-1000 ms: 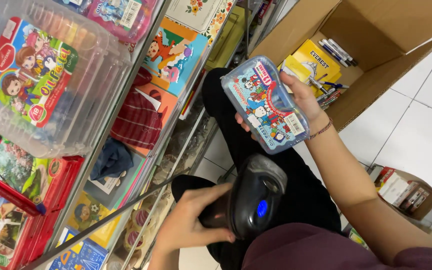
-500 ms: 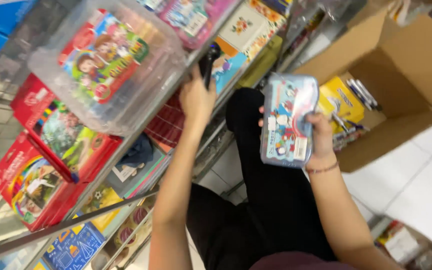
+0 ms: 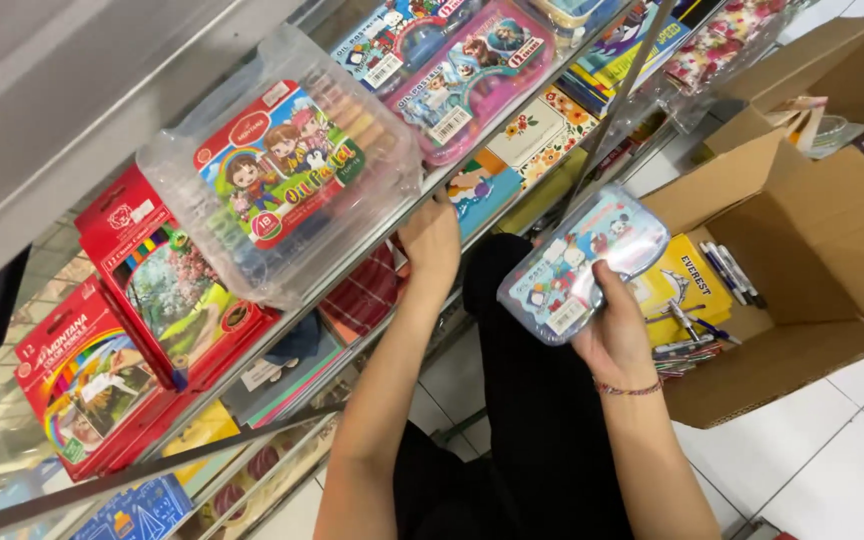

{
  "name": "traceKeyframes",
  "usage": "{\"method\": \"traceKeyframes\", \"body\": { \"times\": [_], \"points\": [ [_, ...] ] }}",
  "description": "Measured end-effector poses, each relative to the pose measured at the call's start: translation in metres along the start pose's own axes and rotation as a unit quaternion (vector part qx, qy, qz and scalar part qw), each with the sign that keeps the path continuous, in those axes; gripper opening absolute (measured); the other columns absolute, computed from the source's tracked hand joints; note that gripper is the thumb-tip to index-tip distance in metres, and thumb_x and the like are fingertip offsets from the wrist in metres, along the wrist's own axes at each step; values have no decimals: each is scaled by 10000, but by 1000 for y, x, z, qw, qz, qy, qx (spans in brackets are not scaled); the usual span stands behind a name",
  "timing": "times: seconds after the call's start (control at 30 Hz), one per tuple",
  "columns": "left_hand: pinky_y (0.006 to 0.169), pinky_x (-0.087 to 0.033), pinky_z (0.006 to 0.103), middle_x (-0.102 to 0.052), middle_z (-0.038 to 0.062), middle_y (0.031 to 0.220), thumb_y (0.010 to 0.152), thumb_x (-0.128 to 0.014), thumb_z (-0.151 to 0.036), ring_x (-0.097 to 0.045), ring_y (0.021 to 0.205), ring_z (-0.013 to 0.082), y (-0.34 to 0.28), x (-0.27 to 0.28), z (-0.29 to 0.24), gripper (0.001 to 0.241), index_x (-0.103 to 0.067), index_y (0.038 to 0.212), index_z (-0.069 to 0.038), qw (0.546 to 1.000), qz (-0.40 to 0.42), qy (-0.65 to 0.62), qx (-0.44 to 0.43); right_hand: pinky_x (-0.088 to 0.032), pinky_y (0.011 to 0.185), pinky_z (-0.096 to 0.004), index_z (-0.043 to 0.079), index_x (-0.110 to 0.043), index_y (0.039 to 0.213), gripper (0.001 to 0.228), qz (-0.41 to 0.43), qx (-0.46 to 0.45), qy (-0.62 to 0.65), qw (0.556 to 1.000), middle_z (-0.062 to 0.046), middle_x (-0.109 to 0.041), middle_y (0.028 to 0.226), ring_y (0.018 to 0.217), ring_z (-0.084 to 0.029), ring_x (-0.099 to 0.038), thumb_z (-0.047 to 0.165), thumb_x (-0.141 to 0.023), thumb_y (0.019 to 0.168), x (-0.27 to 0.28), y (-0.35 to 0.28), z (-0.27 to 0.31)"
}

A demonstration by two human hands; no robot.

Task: Cleaning a glass display shelf with a cloth and organizing stacks of notebooks and art supplies.

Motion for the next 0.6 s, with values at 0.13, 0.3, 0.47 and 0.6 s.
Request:
{"method": "traceKeyframes", "body": {
  "times": [0.13, 0.3, 0.47, 0.6],
  "points": [
    [961, -502, 511, -630, 182, 1270, 893, -574, -100, -623, 1167, 350, -15, 87, -9, 475, -593, 1363, -33, 995, 10, -99, -11, -379, 1239, -510, 10, -407, 1507, 455, -12, 56, 10, 998, -140, -531, 1500, 1411, -303, -514, 182, -492, 1095, 6, 15, -5],
    [1072, -454, 507, -525, 240, 1431, 926, -595, -84, -546, 1307, 407, -43, 208, -26, 556, -535, 1474, -10, 960, 93, -255, -74, -400, 1217, -482, 80, -434, 1505, 507, 15, 67, 8, 998, -67, -548, 1489, 1392, -244, -534, 333, -523, 1075, -18, 18, -2],
    [1073, -421, 546, -461, 332, 1428, 857, -751, -284, -501, 1289, 505, -28, 256, -22, 630, -550, 1411, -61, 915, 36, -378, -138, -431, 1143, -485, 29, -454, 1493, 559, 45, 32, -5, 998, -123, -577, 1450, 1332, -281, -560, 412, -521, 1091, -22, 9, -11],
    [1055, -463, 538, -495, 308, 1389, 720, -854, -314, -527, 1246, 484, -15, 265, -11, 703, -559, 1299, -45, 894, 77, -423, -126, -451, 1164, -476, 32, -460, 1516, 590, 108, 55, -32, 992, -110, -572, 1474, 1368, -258, -565, 407, -574, 1075, -51, 0, 3]
  ]
}}
Point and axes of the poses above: each hand's wrist, its own y-axis towards the middle knuckle, its own x-axis out of the back of the hand, z = x × y, the point moved 4 cm from there along y, towards the middle knuckle
